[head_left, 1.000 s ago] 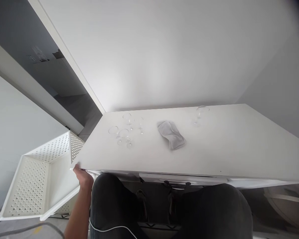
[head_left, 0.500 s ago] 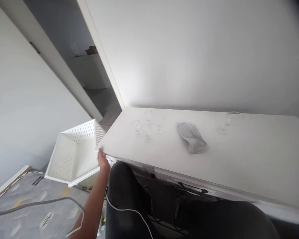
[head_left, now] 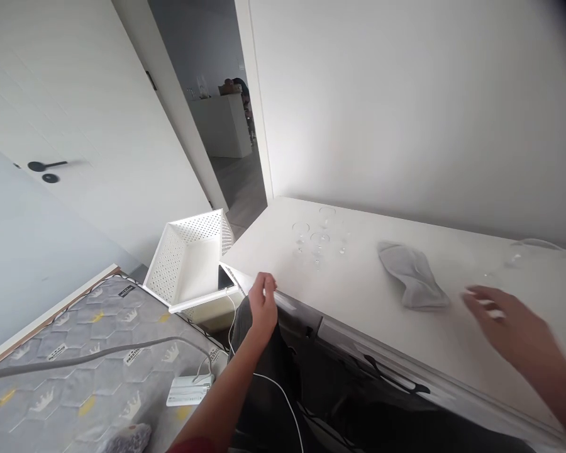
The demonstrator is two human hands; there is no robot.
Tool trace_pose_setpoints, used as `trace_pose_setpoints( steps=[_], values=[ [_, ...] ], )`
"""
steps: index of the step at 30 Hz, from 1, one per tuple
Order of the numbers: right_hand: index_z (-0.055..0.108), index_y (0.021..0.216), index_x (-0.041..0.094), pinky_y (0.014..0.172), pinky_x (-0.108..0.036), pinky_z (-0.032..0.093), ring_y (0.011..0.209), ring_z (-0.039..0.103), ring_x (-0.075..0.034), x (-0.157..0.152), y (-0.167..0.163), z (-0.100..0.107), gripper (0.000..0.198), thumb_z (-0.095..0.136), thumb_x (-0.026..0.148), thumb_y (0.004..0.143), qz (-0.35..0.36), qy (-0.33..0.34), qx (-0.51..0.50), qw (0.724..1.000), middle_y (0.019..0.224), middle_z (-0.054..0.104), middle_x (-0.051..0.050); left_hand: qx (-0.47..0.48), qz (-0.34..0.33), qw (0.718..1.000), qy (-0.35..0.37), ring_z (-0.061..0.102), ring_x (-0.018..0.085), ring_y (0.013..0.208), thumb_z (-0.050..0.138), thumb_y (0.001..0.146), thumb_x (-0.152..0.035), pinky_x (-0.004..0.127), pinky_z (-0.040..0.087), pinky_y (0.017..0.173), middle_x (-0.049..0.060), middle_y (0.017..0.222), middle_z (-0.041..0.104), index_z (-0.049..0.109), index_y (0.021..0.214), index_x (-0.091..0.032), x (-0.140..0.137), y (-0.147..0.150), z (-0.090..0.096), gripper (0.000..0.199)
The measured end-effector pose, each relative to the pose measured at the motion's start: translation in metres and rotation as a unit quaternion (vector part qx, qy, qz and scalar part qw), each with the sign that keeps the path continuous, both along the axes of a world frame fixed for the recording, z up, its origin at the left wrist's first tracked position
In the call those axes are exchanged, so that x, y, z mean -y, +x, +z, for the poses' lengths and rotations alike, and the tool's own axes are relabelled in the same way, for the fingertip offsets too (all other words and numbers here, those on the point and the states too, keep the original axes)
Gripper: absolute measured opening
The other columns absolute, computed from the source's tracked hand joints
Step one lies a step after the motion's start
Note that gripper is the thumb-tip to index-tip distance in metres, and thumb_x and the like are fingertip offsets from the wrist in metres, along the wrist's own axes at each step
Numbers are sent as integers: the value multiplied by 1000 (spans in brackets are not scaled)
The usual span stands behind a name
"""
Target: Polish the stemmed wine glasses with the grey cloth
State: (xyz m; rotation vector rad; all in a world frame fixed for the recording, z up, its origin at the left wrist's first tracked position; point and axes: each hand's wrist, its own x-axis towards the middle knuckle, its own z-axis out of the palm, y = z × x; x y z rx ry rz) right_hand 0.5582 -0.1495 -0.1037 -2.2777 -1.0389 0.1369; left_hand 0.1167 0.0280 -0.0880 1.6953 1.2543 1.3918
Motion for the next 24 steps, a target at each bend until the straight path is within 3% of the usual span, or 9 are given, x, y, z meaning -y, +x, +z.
trace_pose_setpoints(
  steps=[4,6,8,11,14,18,21,24],
  values=[
    [68,110,19,76,-48,48,92,68,-39,-59,-14,-11,52,65,63,81,20,-140,-7,990,104,71,-22,-78,-144,986,31,49,14,69,39,103,-33,26,38,67,1,74,53,52,80,-20,2,34,19,30],
    [69,108,20,72,-43,47,86,67,-36,-67,-17,-7,48,70,55,75,26,-140,-23,990,96,73,-17,-106,-173,979,28,47,13,68,39,103,-33,26,36,65,0,74,53,52,81,-21,-1,41,16,29],
    [71,92,23,66,-37,46,77,65,-30,-67,-19,0,33,73,47,70,61,-126,-78,987,85,72,-10,-126,-180,975,19,45,13,66,39,104,-34,26,34,63,0,73,52,51,82,-21,-9,45,7,28],
    [70,84,24,65,-32,46,80,64,-25,-72,-18,13,23,74,43,70,122,-37,-220,967,86,71,-5,-148,-165,975,3,43,13,63,37,104,-34,26,33,61,-1,72,52,50,82,-22,-26,49,-10,28],
    [69,94,24,66,-30,48,87,64,-24,-97,-13,16,30,78,41,72,145,95,-402,899,98,71,-6,-190,-127,974,-5,40,13,59,36,103,-33,26,31,60,-2,65,46,46,78,-22,-40,55,-23,29],
    [67,94,24,69,-29,52,88,64,-20,-142,-6,-2,40,88,28,60,134,259,-503,813,98,68,-3,-256,-95,962,7,35,13,56,38,101,-28,27,26,58,-3,61,40,41,75,-22,-44,64,-31,27],
    [69,99,25,70,-29,54,91,65,-21,-154,-1,-16,42,87,23,61,130,284,-530,789,104,69,-3,-288,-74,955,8,34,13,55,39,99,-25,28,24,57,-3,61,40,40,75,-22,-41,69,-32,25],
    [71,101,27,71,-31,56,95,66,-22,-151,4,-23,30,81,36,74,133,296,-531,783,112,70,-4,-303,-57,951,15,35,13,56,40,98,-23,28,23,57,-3,62,42,41,74,-22,-38,71,-32,24]
  ],
)
